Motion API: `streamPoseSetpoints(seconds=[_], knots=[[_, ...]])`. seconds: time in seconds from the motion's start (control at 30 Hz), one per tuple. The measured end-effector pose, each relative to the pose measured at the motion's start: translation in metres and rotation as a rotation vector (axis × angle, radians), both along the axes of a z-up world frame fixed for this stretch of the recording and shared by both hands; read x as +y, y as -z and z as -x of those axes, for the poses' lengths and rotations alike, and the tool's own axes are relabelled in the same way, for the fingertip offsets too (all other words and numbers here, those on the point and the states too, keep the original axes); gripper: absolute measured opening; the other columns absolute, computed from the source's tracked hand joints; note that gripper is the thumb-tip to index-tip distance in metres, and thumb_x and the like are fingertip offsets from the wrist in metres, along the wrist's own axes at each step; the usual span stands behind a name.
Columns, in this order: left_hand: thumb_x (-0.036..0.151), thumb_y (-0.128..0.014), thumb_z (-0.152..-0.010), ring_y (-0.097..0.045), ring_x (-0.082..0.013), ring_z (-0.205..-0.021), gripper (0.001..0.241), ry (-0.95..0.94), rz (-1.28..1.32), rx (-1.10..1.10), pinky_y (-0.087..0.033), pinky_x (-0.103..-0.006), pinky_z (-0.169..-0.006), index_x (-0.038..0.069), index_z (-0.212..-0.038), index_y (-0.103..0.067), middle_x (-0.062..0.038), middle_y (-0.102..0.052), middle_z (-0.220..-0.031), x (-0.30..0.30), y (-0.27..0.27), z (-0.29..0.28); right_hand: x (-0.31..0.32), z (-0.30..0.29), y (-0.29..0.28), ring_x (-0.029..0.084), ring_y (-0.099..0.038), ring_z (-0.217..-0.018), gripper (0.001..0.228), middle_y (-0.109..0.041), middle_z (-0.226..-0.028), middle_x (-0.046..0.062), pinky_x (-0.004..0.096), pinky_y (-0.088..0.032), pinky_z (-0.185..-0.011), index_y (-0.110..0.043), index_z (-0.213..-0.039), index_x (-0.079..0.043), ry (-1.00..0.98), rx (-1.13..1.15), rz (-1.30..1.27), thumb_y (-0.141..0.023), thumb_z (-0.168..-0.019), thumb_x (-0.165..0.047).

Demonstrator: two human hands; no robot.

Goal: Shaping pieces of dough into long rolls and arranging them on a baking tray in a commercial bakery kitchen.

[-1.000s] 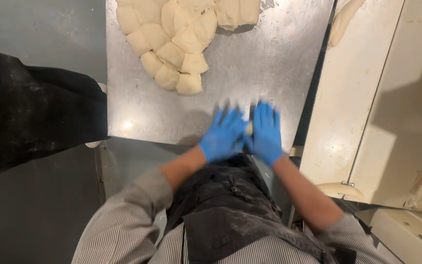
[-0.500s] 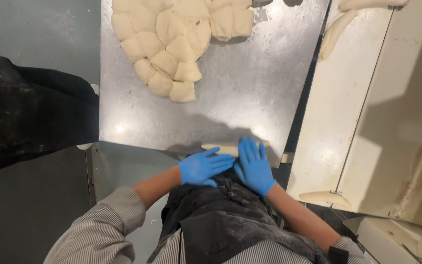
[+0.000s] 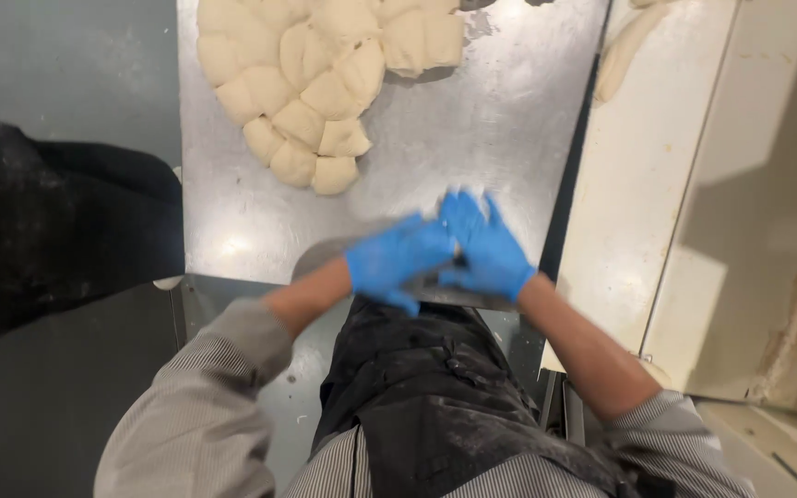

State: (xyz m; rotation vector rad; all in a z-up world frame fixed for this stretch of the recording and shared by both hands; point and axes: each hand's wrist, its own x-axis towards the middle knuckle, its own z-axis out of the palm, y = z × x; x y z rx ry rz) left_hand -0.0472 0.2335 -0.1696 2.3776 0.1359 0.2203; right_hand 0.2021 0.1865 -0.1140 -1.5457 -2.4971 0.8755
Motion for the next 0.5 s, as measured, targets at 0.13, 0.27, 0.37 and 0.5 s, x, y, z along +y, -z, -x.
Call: streamPoseSetpoints(seconds=[0.13, 0.27, 0.37, 0.5], knots=[[0.072, -0.068, -0.087, -0.026, -0.0332, -0.16, 0.106, 0.192, 0.098, -0.031, -0.017, -0.063, -0.129, 0.012, -0.166, -0.031, -0.016, -0.03, -0.172, -0.035, 0.005, 0.022, -0.073, -0.008, 0.031, 0.041, -0.015, -0.154, 0.111, -0.018, -0.166, 0.027, 0.057, -0.006, -0.124, -0.02, -0.159, 0.001, -0.078, 0.088, -0.058, -0.054, -0.084, -0.074], [0.073, -0.065, -0.079, -0.025, -0.0332, -0.159, 0.102, 0.152, -0.054, 0.132, -0.013, -0.0656, -0.127, 0.024, -0.163, -0.036, -0.006, -0.032, -0.17, 0.021, -0.009, -0.004, -0.026, -0.008, 0.03, 0.035, -0.017, -0.157, 0.105, -0.021, -0.168, 0.02, 0.062, -0.006, -0.124, -0.027, -0.161, -0.006, 0.009, -0.105, -0.152, -0.05, -0.087, -0.077], [0.081, -0.061, -0.073, -0.014, -0.0411, -0.156, 0.111, -0.056, -0.284, 0.302, -0.004, -0.0724, -0.12, 0.022, -0.162, -0.033, -0.012, -0.024, -0.168, 0.092, -0.011, -0.037, 0.05, -0.03, 0.044, 0.042, -0.017, -0.156, 0.1, -0.023, -0.167, 0.027, 0.067, -0.004, -0.121, -0.03, -0.162, -0.001, 0.279, -0.157, -0.237, -0.054, -0.092, -0.07], [0.084, -0.062, -0.079, -0.008, -0.0468, -0.155, 0.12, -0.275, -0.303, 0.33, 0.0, -0.0753, -0.117, 0.004, -0.162, -0.03, -0.024, -0.016, -0.168, 0.109, -0.024, -0.054, 0.092, -0.036, -0.048, 0.044, -0.033, -0.151, 0.064, -0.039, -0.157, 0.026, 0.053, -0.024, -0.132, -0.043, -0.149, -0.002, 0.888, -0.172, 0.073, -0.06, -0.104, -0.044]])
